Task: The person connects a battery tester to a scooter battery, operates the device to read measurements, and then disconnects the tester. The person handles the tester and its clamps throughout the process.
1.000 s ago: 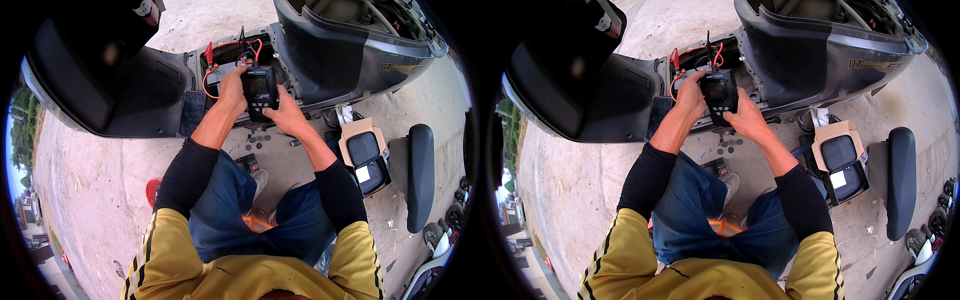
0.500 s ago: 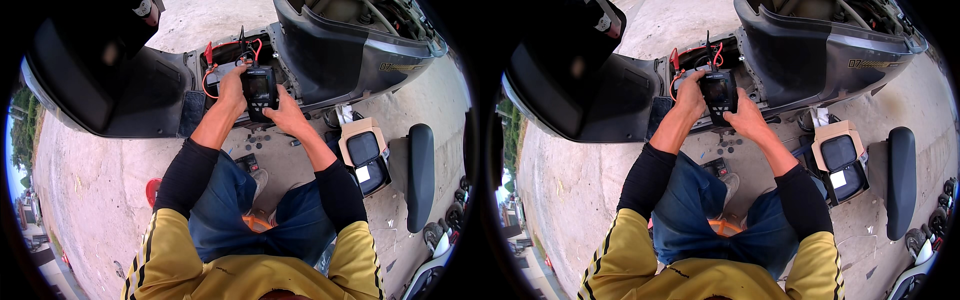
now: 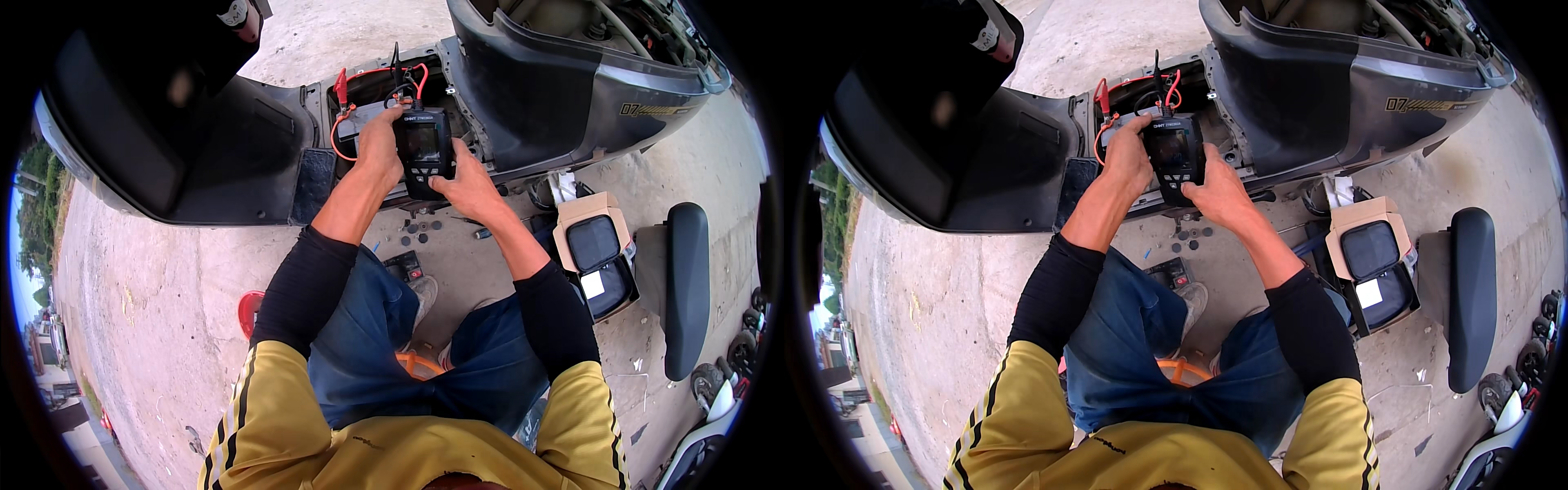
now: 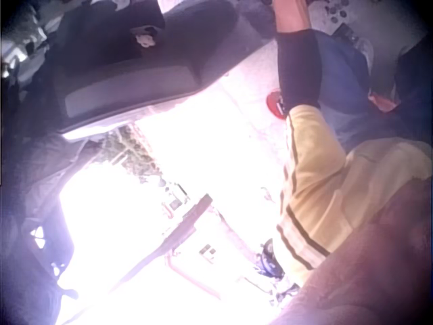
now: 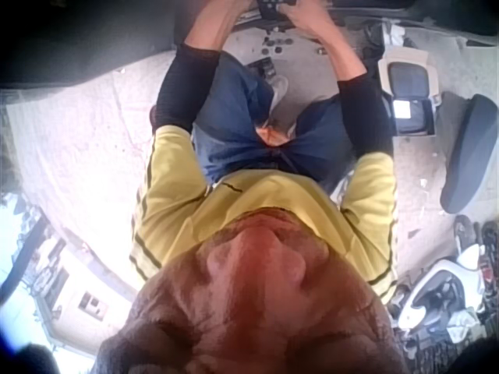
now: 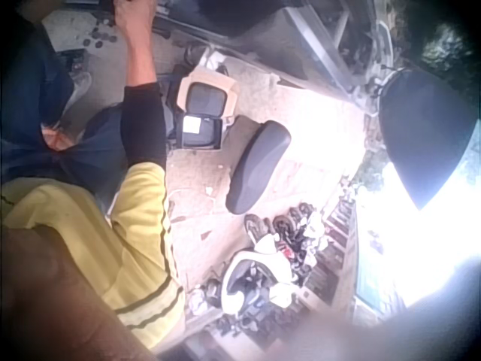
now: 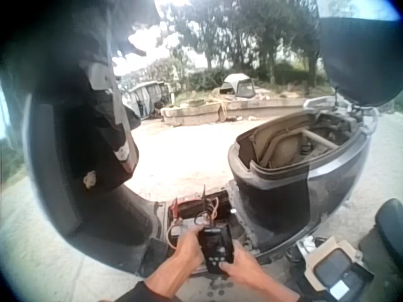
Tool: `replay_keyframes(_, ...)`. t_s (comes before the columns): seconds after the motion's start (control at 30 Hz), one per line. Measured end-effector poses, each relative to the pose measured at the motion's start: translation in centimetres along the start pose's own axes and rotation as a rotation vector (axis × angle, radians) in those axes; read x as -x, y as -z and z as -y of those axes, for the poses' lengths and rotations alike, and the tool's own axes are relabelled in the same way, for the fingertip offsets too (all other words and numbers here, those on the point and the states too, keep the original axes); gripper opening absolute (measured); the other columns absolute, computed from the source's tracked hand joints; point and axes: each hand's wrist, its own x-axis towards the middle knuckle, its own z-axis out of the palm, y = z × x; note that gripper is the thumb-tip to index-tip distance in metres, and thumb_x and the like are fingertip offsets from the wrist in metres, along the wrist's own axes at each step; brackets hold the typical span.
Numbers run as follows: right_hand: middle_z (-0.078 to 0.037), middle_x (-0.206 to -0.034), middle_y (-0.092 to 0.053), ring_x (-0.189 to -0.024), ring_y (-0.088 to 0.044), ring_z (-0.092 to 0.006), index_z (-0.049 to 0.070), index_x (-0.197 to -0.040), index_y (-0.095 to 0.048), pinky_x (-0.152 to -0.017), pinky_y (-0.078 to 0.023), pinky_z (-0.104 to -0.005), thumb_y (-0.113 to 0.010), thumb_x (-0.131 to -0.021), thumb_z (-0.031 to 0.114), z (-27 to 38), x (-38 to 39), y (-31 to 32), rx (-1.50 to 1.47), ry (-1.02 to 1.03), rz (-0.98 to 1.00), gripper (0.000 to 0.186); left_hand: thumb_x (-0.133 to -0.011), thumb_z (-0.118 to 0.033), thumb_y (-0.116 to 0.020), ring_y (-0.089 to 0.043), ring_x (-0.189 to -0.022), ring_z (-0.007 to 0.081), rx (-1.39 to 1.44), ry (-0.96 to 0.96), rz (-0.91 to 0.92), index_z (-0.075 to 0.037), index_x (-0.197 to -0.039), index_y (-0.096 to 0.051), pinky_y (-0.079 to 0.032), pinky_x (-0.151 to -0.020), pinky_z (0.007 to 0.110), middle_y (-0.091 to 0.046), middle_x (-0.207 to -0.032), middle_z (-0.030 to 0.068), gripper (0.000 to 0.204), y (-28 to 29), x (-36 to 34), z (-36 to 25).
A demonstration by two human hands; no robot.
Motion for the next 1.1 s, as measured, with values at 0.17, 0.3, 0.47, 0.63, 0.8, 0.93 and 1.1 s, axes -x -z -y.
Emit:
replay_keyframes(0.17, -0.034, -0.113, -0.069, -0.111, -0.069, -0.0455, -0.011, -0.138, -0.045, -0.097, -0.053, -0.0461, -0.074, -0.082, 0.009, 0.08, 0.04, -0.02, 0.011, -0.004, -0.004, 0.066, -0.106, -0.019, -0.052, -0.073, -0.088, 0.0233, -0.001, 0.001, -0.004, -0.011, -0.116, -0.069, -0.062, -0.078, 0.042, -0.071, -0.102, 0.0089, 0.022, 0.02, 0.00, -0.01)
replay_keyframes(0.3, -0.034, -0.112, -0.069, -0.111, -0.069, -0.0457, -0.011, -0.138, -0.045, -0.097, -0.053, -0.0462, -0.074, -0.082, 0.009, 0.15, 0.05, 0.03, 0.010, -0.011, -0.002, 0.066, -0.108, -0.021, -0.047, -0.073, -0.093, 0.0241, -0.028, 0.002, -0.001, -0.007, -0.114, -0.065, -0.060, -0.088, 0.042, -0.073, -0.103, 0.0108, 0.024, -0.10, 0.20, -0.11)
replay_keyframes(0.47, -0.034, -0.112, -0.069, -0.111, -0.069, -0.0459, -0.011, -0.138, -0.045, -0.096, -0.053, -0.0463, -0.074, -0.082, 0.009, -0.03, 0.03, -0.01, 0.018, -0.001, -0.005, 0.066, -0.108, -0.021, -0.047, -0.073, -0.093, 0.0243, -0.029, -0.006, -0.006, -0.006, -0.113, -0.065, -0.060, -0.088, 0.042, -0.073, -0.103, 0.0108, 0.024, -0.29, 0.37, -0.13)
replay_keyframes(0.63, -0.033, -0.109, -0.070, -0.108, -0.070, -0.0451, -0.011, -0.138, -0.045, -0.094, -0.053, -0.0460, -0.073, -0.082, 0.010, 0.09, -0.09, 0.03, 0.008, 0.004, 0.007, 0.066, -0.106, -0.020, -0.052, -0.073, -0.089, 0.0241, 0.006, -0.010, -0.025, -0.008, -0.114, -0.069, -0.062, -0.080, 0.042, -0.072, -0.102, 0.0092, 0.023, 0.16, -0.21, 0.06)
replay_keyframes(0.8, -0.032, -0.108, -0.070, -0.105, -0.071, -0.0440, -0.010, -0.137, -0.046, -0.093, -0.054, -0.0460, -0.073, -0.081, 0.011, -0.35, -0.16, 0.00, 0.004, 0.027, 0.000, 0.066, -0.109, -0.021, -0.045, -0.073, -0.098, 0.0248, -0.041, -0.018, -0.012, -0.004, -0.115, -0.062, -0.059, -0.095, 0.042, -0.073, -0.105, 0.0121, 0.025, -0.25, 0.17, -0.09)
replay_keyframes(0.93, -0.032, -0.108, -0.071, -0.105, -0.071, -0.0436, -0.010, -0.137, -0.046, -0.092, -0.054, -0.0460, -0.073, -0.081, 0.011, -0.39, -0.19, -0.02, 0.015, 0.019, -0.003, 0.066, -0.109, -0.022, -0.045, -0.073, -0.098, 0.0248, -0.042, -0.004, -0.005, -0.004, -0.115, -0.062, -0.058, -0.095, 0.043, -0.074, -0.106, 0.0123, 0.026, -0.32, 0.31, -0.16)
replay_keyframes(1.1, -0.032, -0.108, -0.070, -0.106, -0.071, -0.0442, -0.009, -0.137, -0.046, -0.093, -0.054, -0.0461, -0.074, -0.080, 0.011, 0.01, -0.06, 0.01, 0.019, -0.003, -0.007, 0.066, -0.106, -0.020, -0.051, -0.073, -0.089, 0.0236, -0.001, 0.004, -0.011, -0.010, -0.116, -0.070, -0.062, -0.078, 0.042, -0.072, -0.103, 0.0091, 0.023, -0.02, -0.03, -0.05)
